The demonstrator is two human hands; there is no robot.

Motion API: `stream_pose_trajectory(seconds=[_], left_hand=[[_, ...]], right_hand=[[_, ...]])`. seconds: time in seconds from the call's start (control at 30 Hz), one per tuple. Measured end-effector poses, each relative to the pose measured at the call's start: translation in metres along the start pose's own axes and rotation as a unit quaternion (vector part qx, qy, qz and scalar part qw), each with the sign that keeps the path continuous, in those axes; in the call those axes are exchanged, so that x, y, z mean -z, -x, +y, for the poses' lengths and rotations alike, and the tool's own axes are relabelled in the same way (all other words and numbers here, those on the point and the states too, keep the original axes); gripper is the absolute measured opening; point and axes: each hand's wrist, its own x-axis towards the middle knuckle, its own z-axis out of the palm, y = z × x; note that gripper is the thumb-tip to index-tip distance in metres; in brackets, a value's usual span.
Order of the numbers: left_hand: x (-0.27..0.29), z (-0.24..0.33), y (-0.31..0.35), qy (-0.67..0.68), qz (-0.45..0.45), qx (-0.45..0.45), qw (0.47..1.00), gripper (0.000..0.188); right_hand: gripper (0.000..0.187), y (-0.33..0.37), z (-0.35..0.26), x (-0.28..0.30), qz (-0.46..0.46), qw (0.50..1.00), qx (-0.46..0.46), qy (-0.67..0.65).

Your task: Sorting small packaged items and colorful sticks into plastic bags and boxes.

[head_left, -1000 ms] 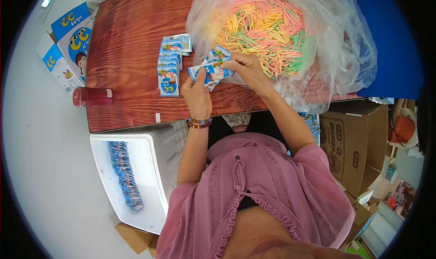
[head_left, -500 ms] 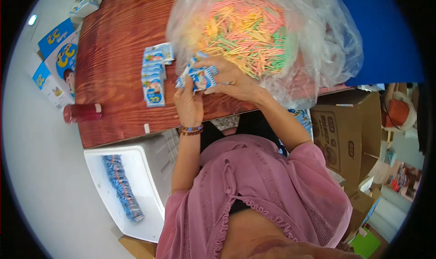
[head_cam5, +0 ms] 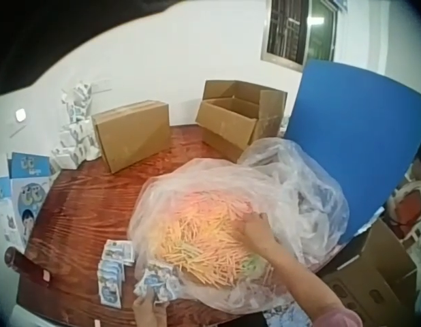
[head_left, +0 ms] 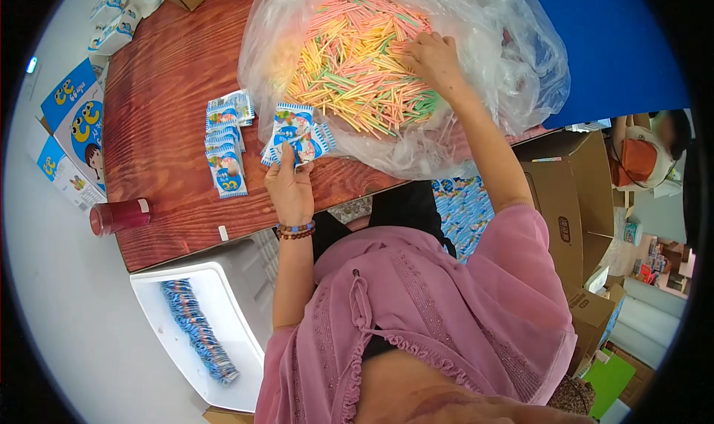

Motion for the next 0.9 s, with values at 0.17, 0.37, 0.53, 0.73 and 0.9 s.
stream_pose_trajectory(seconds=[0.17, 0.37, 0.53, 0.73, 0.9], left_hand=[[0.006, 0.002, -0.003, -0.002, -0.001, 0.0, 1.0, 0.012], [0.001, 0.005, 0.0, -0.001, 0.005, 0.004, 1.0, 0.013], [0.003, 0.002, -0.002, 0.009, -0.004, 0.011, 1.0, 0.013], [0.01, 0.007, 0.002, 0.005, 0.006, 0.002, 1.0, 0.014], [0.006, 0.006, 0.002, 0.008, 0.0, 0.002, 1.0, 0.014]], right_hand=[[0.029, -0.008, -0.009, -0.011, -0.017, 0.995, -0.018, 0.1], [0.021, -0.016, -0.015, -0.029, 0.017, 0.993, -0.023, 0.111], [0.022, -0.014, -0.003, -0.05, 0.033, 0.992, -0.025, 0.115], [0.02, -0.01, -0.005, -0.044, 0.032, 0.999, -0.004, 0.038], [0.018, -0.011, 0.001, -0.041, 0.055, 0.997, -0.012, -0.043]])
